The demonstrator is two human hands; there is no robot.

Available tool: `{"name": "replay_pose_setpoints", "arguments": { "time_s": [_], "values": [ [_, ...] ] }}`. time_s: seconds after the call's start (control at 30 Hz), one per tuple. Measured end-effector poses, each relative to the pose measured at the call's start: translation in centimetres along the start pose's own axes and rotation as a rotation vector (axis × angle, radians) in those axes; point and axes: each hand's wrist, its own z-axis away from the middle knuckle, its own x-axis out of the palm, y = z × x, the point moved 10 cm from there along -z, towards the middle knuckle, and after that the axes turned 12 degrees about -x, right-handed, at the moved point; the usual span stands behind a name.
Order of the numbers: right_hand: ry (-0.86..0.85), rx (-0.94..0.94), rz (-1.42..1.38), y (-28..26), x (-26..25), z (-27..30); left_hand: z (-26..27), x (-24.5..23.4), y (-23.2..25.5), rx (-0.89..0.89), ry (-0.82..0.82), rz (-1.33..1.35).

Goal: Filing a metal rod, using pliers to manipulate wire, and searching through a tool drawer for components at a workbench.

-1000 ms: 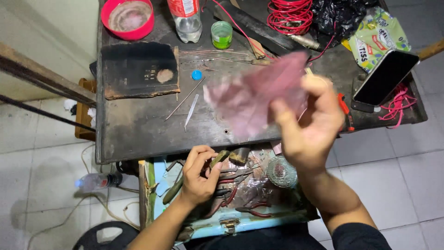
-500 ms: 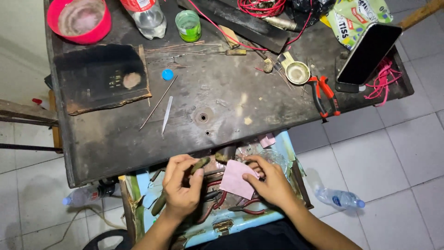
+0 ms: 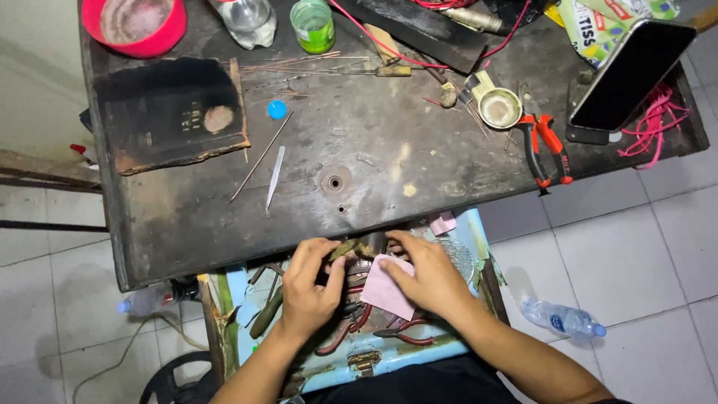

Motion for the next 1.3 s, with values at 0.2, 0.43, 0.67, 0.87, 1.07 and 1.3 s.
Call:
{"name": "replay_pose_setpoints", "arguments": {
  "time_s": [0.2,0.43,0.67,0.87,1.07,1.3],
  "values": [
    [-0.043,-0.28,-0.152,-5.2,0.3,-1.1,-0.1,-1.1,0.2,-0.035,0.062,-0.04],
    [0.176,-0.309,-0.095,-3.4,-0.8,-0.8,-0.1,-1.0,-0.2,-0.046,0.093,-0.049],
    [0.132,-0.468,-0.202,-5.0,-0.6,-0.4,-0.5,0.0,1.9,0.044,0.028,-0.078],
    [0.326,-0.449,-0.249,-3.8,-3.3,-0.2,-4.6,2.3,4.5,0.139,-0.079,-0.144],
    [0.329,-0.522,-0.33,-3.4,-1.9,0.0,-13.5,7.6,1.6,0.207,-0.12,-0.302],
    [0.236,-0.559,-0.374,-4.5,-1.0,0.0,-17.6,14.0,-2.7,0.356,-0.171,-0.453]
  ]
}}
